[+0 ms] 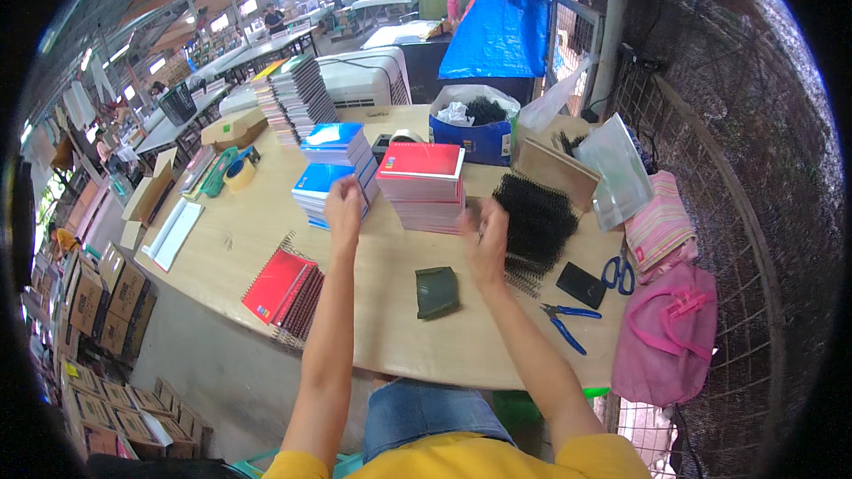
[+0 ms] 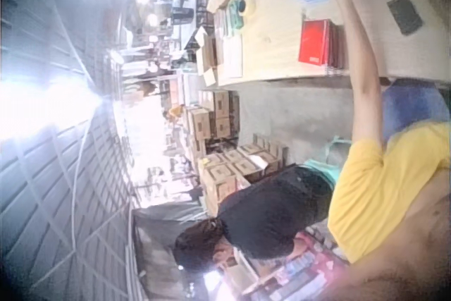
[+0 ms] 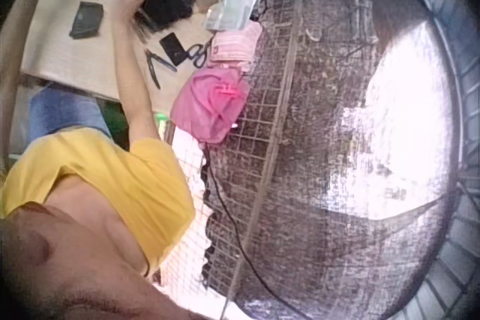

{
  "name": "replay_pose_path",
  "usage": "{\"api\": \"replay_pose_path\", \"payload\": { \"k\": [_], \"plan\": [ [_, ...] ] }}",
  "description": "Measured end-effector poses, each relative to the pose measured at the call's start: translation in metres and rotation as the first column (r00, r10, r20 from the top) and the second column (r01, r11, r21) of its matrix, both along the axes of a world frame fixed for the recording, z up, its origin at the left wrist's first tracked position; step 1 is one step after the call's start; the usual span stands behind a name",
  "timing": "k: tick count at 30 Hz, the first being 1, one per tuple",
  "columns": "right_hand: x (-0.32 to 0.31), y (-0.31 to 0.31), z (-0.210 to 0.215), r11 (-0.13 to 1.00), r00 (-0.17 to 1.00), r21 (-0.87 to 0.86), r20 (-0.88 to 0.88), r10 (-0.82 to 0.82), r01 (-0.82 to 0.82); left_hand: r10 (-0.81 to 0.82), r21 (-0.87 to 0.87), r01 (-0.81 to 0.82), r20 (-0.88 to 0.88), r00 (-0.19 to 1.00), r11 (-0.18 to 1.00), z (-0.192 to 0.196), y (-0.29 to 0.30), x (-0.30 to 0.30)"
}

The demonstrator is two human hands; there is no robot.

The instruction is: The person assembles notebooks by aligning a stack of pages with a cover and threading a wire spiral through the punched holes by hand.

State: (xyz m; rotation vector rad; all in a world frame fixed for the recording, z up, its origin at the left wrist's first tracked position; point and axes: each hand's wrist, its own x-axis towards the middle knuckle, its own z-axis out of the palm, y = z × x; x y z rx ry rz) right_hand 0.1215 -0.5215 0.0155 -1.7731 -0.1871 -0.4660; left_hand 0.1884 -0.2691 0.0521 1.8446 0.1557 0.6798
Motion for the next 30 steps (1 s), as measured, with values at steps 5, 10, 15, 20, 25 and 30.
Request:
{"api": "replay_pose_path", "payload": {
  "k": [5,10,15,20,25,30],
  "plan": [
    [-0.118,0.052,-0.005,0.555,0.990,-0.830,0.034,0.135,-0.047,0.030,0.489,0.105,-0.259,0.965,0.866,0.088,-0.009,0.045],
    [-0.163,-0.033,-0.013,0.472,0.997,-0.879,-0.078,-0.011,-0.063,-0.036,0.318,0.260,-0.569,0.822,0.912,0.099,0.010,0.072],
    [-0.187,-0.074,0.014,0.428,0.992,-0.902,-0.106,-0.073,-0.065,-0.005,0.436,0.153,-0.322,0.947,0.887,0.083,0.018,0.072],
    [-0.131,-0.050,0.033,0.682,0.987,-0.713,0.131,-0.096,0.161,-0.091,0.294,0.281,-0.525,0.847,0.914,0.102,0.010,0.067],
    [-0.013,0.004,0.070,0.974,0.989,-0.227,-0.148,-0.017,-0.017,-0.093,0.259,0.307,-0.606,0.790,0.916,0.110,0.038,0.069],
    [-0.001,0.016,0.093,0.933,0.973,-0.289,0.148,-0.176,0.213,0.024,0.531,0.113,-0.244,0.970,0.840,0.103,0.040,0.049]
  ]
}}
